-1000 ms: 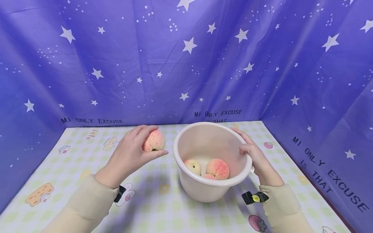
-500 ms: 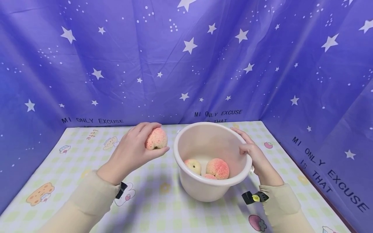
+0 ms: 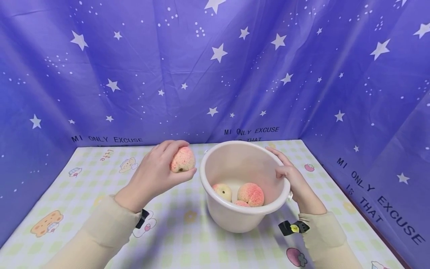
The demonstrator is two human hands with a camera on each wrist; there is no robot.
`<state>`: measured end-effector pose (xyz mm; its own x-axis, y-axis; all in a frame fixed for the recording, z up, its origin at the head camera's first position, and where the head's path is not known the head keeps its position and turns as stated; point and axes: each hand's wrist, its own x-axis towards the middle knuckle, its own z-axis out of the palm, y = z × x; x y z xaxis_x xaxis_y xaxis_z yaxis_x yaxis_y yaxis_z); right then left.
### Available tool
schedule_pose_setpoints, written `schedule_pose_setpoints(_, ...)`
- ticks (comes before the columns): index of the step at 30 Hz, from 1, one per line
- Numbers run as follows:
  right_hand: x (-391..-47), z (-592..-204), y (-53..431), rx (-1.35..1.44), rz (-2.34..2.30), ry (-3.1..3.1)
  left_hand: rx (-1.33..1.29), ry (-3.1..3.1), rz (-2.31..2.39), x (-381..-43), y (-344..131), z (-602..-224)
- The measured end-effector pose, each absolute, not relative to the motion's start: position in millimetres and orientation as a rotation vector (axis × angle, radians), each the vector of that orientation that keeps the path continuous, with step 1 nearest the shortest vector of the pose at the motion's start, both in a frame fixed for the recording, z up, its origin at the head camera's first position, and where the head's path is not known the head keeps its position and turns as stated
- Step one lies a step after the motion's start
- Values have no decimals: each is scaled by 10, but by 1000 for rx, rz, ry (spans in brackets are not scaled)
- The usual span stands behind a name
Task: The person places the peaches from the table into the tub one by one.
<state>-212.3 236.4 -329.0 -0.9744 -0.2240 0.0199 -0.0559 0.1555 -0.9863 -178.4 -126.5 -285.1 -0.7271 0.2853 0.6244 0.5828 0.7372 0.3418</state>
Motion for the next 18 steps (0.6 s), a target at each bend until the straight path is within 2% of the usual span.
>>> schedule_pose_setpoints(18,-2127,-3294,2367,-280,-1943,2287,-686,-2382,-741,-1791,-1131,-2785)
